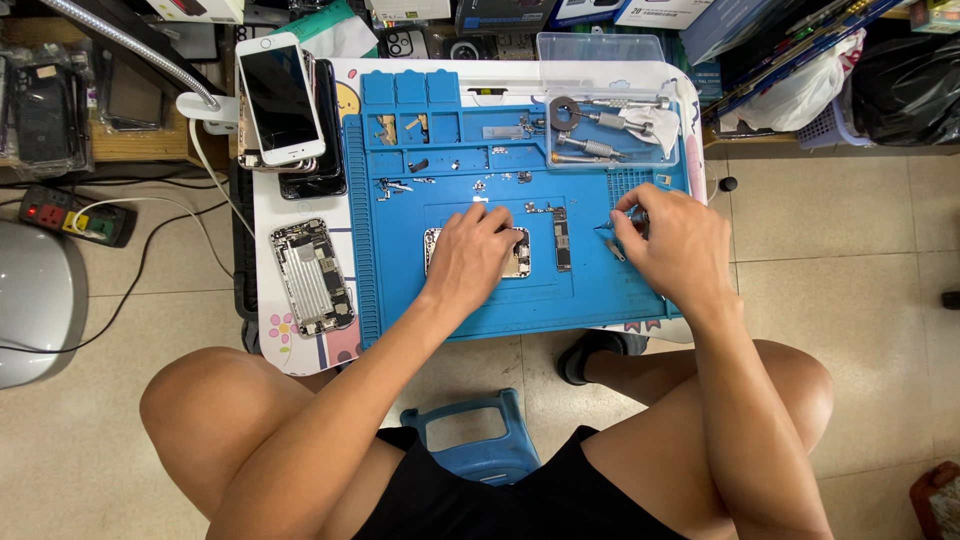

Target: The person uses a screwdriver to remove screws from a small electronic component on a blue work mat. They then use tweezers to handle small parts and place them into the mat's compartments. The person continues to disassemble and organize the components throughout the video.

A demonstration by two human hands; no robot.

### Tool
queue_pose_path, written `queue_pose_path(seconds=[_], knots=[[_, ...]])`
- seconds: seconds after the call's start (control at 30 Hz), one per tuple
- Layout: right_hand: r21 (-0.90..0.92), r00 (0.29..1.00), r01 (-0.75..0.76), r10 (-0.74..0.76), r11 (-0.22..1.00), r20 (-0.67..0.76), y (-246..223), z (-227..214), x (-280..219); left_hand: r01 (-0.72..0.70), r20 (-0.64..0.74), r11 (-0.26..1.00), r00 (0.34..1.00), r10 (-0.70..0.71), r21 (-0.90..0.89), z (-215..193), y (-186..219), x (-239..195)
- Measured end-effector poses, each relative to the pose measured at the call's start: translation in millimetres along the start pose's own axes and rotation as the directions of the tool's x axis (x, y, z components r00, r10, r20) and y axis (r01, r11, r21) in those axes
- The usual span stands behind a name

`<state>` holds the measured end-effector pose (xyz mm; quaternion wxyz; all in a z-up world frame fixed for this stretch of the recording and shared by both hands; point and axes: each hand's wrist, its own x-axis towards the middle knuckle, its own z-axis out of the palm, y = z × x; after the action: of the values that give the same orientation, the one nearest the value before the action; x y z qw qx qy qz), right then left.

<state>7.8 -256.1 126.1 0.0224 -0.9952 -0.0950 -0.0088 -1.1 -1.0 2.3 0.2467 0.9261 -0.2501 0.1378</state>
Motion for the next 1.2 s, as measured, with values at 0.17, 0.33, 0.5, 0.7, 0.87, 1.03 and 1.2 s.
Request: queue_pose_path(seconds=[0.17,0.33,0.5,0.7,0.87,1.03,1.2], knots=[[0.312,0.997,-0.057,0.068,0.948,-0.023,3.1,10.4,-2.9,0.016,0.014,0.999,1.000,-0.016,-0.032,-0.6,-1.5,0.2],[0.424,0.995,-0.089,0.103,0.901,-0.011,2.4,18.7,-11.2,0.031,0.004,0.996,1.000,-0.031,-0.080,4.2,-5.6,-0.1],[0.737,0.955,-0.177,0.294,0.653,-0.031,-11.3,15.6,-43.0,0.019,0.022,0.998,1.000,-0.017,-0.054,8.7,-7.8,-3.2],[0.968,0.855,-0.210,0.507,0.136,0.114,-6.1,73.4,-96.6,0.021,0.054,0.994,0.998,-0.016,-0.105,4.3,-8.3,-1.7],[0.956,0.888,-0.145,0.459,0.254,0.013,-28.3,82.2,-90.2,0.013,0.053,0.996,0.999,-0.008,-0.087,1.9,-7.4,-2.1],[0.954,0.911,-0.119,0.413,0.276,-0.006,-36.0,94.2,-88.2,-0.007,0.007,0.998,1.000,0.007,-0.064,-19.3,8.3,-0.7],[0.928,0.908,-0.162,0.418,0.335,0.007,-39.3,93.2,-86.5,-0.089,0.031,0.991,0.995,0.092,-0.099,-8.0,33.2,-9.4]])
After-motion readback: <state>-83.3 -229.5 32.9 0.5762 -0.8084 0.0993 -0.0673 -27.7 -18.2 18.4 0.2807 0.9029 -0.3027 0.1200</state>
